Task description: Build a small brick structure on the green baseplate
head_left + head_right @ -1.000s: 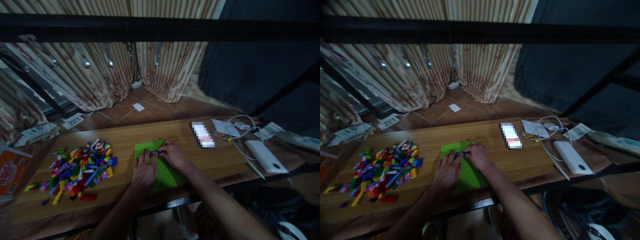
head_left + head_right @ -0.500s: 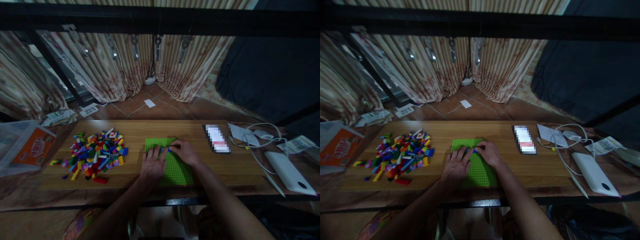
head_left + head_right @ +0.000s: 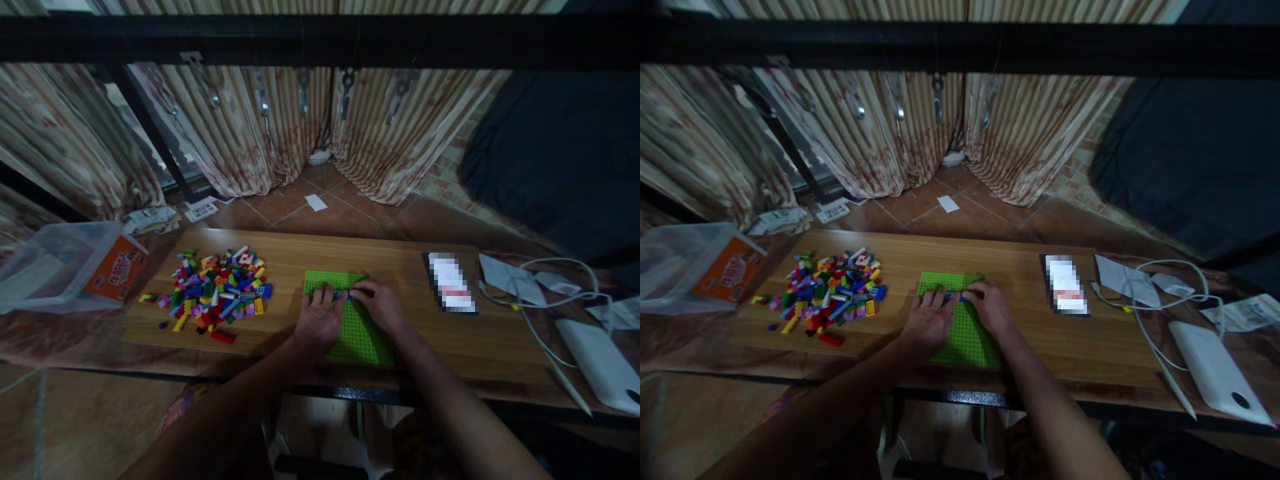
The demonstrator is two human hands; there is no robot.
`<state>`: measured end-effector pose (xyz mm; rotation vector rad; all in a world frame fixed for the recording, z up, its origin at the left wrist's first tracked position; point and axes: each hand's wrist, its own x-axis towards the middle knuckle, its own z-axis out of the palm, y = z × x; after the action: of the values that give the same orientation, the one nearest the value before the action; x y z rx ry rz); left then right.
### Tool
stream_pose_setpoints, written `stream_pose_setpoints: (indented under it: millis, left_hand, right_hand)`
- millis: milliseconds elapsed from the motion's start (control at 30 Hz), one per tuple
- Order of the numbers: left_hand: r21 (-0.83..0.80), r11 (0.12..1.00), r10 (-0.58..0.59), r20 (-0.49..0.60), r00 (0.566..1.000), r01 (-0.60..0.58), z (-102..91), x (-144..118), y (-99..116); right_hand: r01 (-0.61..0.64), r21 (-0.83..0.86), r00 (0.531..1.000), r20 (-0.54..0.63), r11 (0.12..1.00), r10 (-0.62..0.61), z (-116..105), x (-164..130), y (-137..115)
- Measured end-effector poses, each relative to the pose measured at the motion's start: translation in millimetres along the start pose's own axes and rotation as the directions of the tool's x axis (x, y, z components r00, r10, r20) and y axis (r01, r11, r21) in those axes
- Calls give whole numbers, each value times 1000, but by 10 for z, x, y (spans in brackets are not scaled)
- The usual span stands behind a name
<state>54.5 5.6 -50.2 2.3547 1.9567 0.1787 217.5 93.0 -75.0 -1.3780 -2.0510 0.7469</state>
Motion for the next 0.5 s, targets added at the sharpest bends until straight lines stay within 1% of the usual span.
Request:
stream_pose_setpoints:
  millis: [133,200,267,333,433,500]
  left_hand:
    - [-25,997,68,-37,997,-69,-24,-33,-78]
    - [-77,995,57,-59,997,-62,-21,-59,-113]
    - [-161,987,8,-88,996,-22,-25,-71,-143]
    - [-269,963,-56,-119,991,22,-54,-56,-183]
    - [-414,906,-153,-138,979,83,-145,5,-286]
    - [-463,878,-214,-145,966,125,-212,43,-369]
  right_hand:
    - [26,12,999,-28,1000,-26,11,-15,-6]
    - [47,38,999,-12,998,-47,-25,-14,-15]
    - [60,54,998,15,997,-61,-85,-16,-27]
    - [60,48,998,15,997,-60,-151,-23,-44]
    - [60,-7,998,10,998,-60,-202,-31,-77]
    - [99,-59,994,54,993,-96,-181,-29,-102]
